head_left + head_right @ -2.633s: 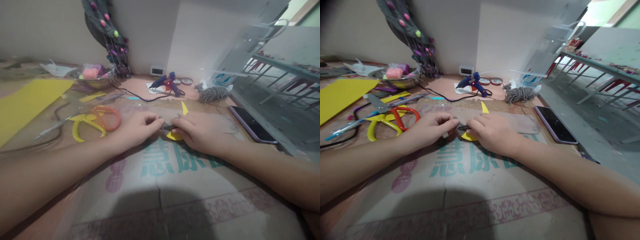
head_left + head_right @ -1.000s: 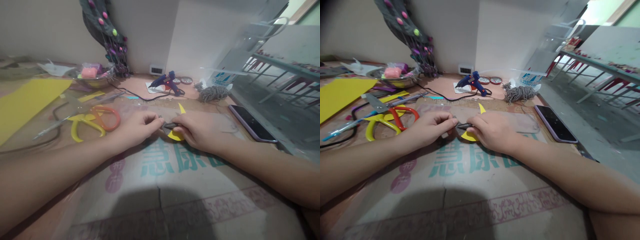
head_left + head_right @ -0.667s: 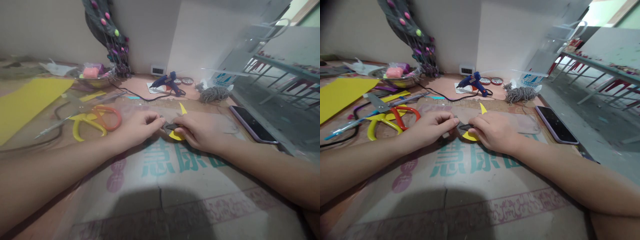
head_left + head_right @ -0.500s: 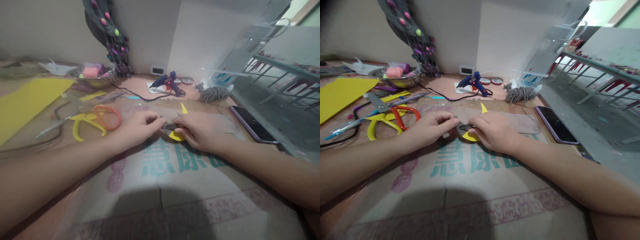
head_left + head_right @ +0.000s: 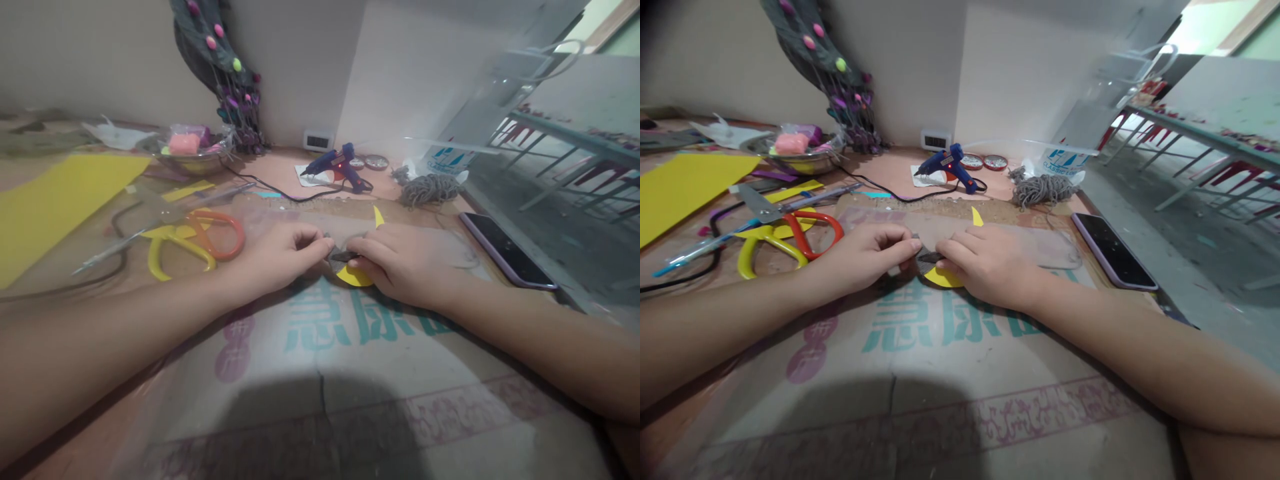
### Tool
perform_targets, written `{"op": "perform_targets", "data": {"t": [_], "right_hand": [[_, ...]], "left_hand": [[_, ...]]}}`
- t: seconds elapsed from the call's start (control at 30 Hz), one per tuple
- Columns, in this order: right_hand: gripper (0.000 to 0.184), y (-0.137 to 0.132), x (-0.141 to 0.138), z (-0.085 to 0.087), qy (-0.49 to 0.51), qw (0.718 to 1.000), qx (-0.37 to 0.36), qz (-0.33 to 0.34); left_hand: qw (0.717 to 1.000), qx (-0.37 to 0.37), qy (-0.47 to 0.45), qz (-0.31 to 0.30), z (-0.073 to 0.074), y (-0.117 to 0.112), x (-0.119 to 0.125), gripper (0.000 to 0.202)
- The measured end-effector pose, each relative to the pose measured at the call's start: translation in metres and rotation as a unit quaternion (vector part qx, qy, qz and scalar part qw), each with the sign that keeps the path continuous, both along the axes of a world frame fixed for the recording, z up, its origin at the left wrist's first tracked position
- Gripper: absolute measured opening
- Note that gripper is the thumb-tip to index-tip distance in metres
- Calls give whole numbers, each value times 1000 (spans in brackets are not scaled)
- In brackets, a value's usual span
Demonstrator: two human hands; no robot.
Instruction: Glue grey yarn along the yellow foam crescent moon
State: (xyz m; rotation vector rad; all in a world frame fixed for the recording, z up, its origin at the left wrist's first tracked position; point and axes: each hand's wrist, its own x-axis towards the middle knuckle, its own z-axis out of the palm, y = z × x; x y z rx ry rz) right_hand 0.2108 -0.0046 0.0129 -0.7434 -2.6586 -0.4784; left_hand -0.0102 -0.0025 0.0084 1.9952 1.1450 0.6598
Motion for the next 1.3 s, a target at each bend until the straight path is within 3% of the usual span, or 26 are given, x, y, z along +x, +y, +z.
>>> {"op": "perform_targets", "data": {"t": [0.73, 1.3], "right_hand": [[30, -2, 1, 2, 26, 998, -53, -6], [28, -2, -1, 1, 9, 1000, -28, -2]], "left_hand": [[1000, 2, -8, 2, 0, -1, 0, 36], [1000, 2, -2, 2, -1, 0, 0, 37]]}}
